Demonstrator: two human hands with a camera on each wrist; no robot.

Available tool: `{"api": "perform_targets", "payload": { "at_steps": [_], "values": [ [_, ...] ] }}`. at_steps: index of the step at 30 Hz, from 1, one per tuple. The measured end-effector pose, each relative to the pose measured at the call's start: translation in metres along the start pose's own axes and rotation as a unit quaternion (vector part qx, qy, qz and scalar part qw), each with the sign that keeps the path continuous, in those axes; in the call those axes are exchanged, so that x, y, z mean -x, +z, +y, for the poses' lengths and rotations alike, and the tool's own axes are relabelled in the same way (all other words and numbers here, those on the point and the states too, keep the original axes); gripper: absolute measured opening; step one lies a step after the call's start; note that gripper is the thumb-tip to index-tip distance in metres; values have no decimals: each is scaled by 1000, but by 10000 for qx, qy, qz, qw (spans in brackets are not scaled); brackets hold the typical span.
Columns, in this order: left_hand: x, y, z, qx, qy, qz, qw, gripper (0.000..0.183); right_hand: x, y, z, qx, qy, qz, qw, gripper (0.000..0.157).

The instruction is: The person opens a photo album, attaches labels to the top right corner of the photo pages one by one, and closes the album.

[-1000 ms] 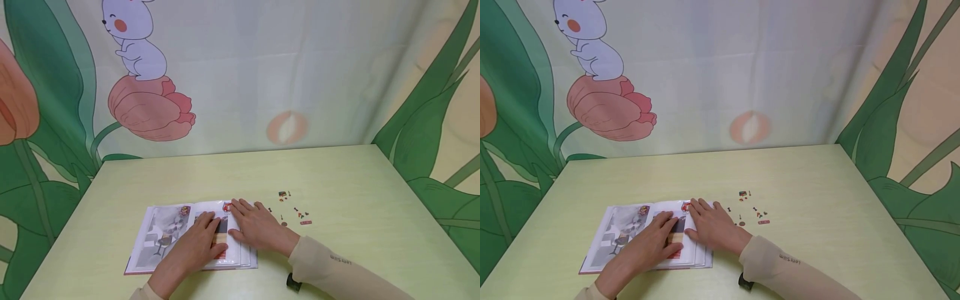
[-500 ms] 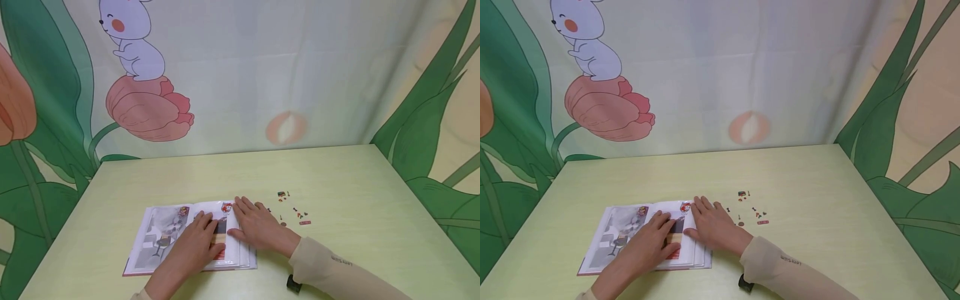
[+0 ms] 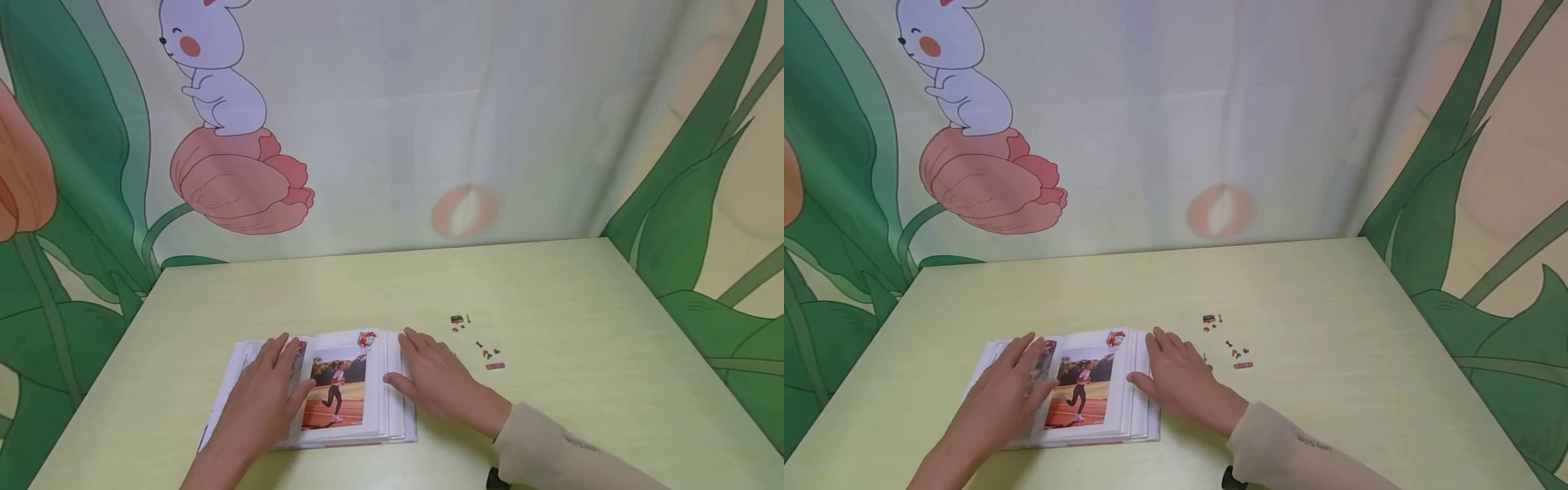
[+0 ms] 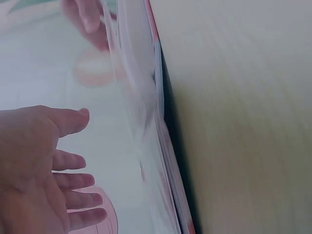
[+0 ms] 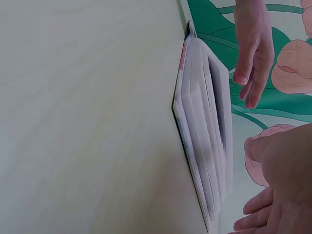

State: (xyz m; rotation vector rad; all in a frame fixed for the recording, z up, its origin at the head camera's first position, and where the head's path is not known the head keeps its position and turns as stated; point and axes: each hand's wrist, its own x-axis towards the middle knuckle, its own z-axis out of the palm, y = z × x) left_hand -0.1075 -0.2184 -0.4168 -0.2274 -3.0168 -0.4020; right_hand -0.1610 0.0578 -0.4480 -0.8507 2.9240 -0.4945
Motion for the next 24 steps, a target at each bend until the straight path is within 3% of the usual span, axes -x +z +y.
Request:
{"api": "perform_targets", "payload": {
  "at_steps": [4,6,12,17,24],
  "values": [
    [4,-7,-14,0,-219,112,9997,72,6,-3,0,-81,50,64,9999,76],
    [6,-9,-21,5,-484,15,9988,75,9,-4,0,-106,72,43,9999,76],
    [9,-13,-47,6,-1205,-541,9912,83,16,-2,-1,-227,89,1,9997,76],
    [8,-12,-66,137,-1764,-1119,9778,88,19,0,-3,-246,61,-100,9996,75],
    [6,-8,-82,159,-2000,-1578,9669,92,20,3,-4,-215,-48,-226,9995,75]
  ]
}}
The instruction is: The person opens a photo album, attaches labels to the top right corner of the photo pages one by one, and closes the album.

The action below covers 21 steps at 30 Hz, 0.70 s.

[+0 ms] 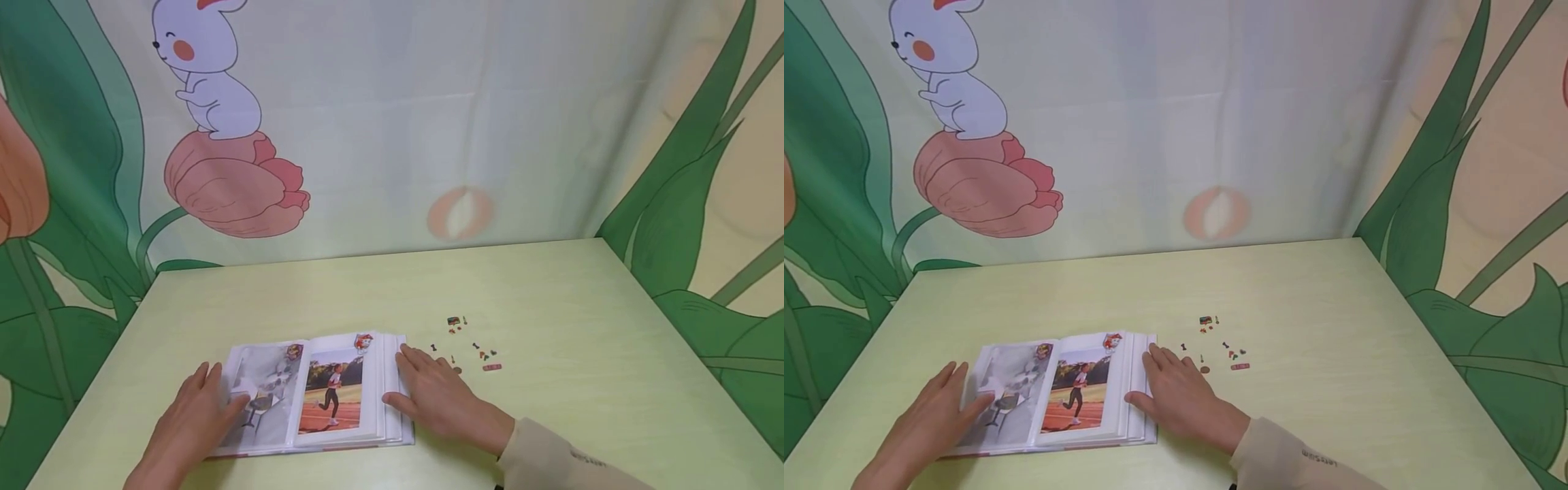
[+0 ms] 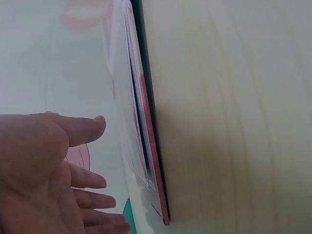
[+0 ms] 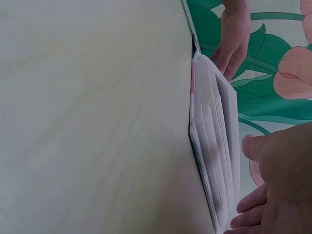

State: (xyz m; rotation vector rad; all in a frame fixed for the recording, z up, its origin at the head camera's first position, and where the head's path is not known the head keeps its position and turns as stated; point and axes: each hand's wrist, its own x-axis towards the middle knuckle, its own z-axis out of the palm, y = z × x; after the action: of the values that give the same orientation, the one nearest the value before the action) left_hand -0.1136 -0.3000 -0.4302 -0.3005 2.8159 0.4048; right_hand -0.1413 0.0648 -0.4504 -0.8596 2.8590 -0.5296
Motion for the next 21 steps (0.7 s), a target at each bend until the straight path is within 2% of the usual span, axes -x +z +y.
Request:
{"api": "perform_targets", "payload": {
  "at_steps": [9,14,21],
  "values": [
    [-3,0,0,-94,-234,-357,9990,90,0,2,-2,34,49,-161,9999,76],
    [-3,1,2,-182,-256,-377,9988,87,1,3,-4,137,91,-263,9995,75],
    [-6,1,6,-387,-84,-197,9990,76,1,4,-4,313,73,-299,9990,73]
  ]
}}
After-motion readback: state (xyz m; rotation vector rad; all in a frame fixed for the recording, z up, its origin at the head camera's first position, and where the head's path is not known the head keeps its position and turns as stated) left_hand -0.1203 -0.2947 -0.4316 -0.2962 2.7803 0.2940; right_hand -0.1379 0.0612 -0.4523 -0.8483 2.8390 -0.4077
